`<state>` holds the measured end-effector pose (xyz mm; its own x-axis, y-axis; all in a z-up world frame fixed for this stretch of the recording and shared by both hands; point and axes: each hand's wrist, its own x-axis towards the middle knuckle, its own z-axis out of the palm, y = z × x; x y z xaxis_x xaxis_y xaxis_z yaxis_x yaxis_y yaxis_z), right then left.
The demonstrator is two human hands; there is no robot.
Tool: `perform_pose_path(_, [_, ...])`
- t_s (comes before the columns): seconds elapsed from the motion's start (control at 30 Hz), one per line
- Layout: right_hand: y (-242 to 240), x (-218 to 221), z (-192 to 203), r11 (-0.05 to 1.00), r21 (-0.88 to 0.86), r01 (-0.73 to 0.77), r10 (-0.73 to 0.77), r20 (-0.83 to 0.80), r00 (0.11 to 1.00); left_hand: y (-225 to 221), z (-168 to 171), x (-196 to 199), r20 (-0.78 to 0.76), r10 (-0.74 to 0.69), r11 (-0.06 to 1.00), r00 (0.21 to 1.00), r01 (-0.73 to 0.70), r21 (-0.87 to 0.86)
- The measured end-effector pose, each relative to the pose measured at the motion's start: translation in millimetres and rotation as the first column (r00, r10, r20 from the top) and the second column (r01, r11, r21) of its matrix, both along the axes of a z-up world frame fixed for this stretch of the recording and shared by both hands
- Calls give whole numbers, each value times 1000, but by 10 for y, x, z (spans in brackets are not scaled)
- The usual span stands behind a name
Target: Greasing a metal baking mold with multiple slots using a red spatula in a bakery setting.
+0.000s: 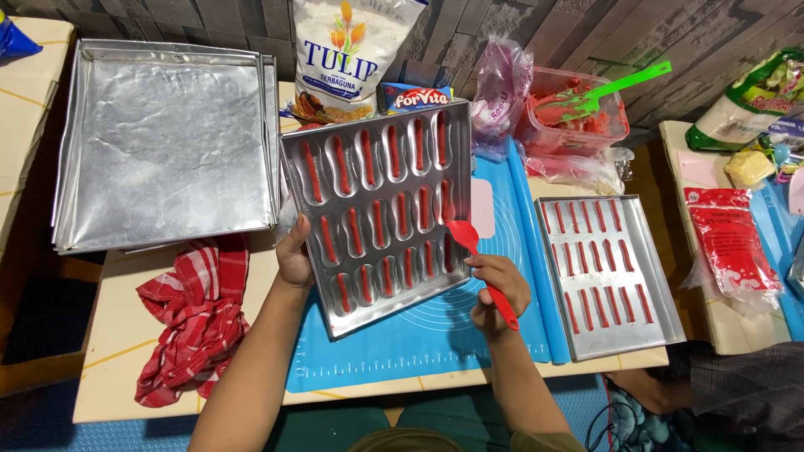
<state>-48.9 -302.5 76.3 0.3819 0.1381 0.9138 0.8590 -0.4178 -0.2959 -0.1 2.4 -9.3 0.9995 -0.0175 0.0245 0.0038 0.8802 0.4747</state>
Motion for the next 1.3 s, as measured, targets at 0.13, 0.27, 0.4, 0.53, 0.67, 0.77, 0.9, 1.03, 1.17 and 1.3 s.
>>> perform_pose_path(0.13, [26,1,39,1000,-26,2,-2,-9,1000,24,131,-22,21,-13,1000,1000,13,-11])
perform_pose_path(0.27, [-34,-9,-10,1000,3,2,-2,13,1000,13,122,-28,13,-19,999,1000,20,-25])
perform_pose_path(0.4, [-48,-20,9,1000,19,0,0,-11,1000,30,125,-34,13,-21,1000,1000,22,-12])
perform_pose_path(0.53, [-21,8,-21,1000,9,3,-3,6,1000,40,193,-36,18,-24,1000,1000,24,-4])
perform_pose_path(0.67, [-98,19,-118,995,94,-24,21,38,999,37,189,-30,17,-26,999,1000,26,-19])
perform_pose_path(0.77, [-282,40,-172,981,189,-39,25,76,997,18,67,-21,14,-36,999,999,37,-39])
perform_pose_path(0.9, [-513,304,295,978,191,84,-150,359,921,-38,120,-38,-6,-14,998,1000,13,-67])
perform_pose_path(1.03, [-575,444,770,875,422,237,-260,-3,966,-4,131,-7,1,-11,998,1000,11,-58])
perform_pose_path(1.17, [-842,907,666,878,255,406,-411,-33,911,26,104,8,9,-1,998,1000,1,-66])
perform_pose_path(1.3, [-994,1189,297,899,67,432,-431,-25,902,19,256,-52,-6,4,998,1000,-4,-64])
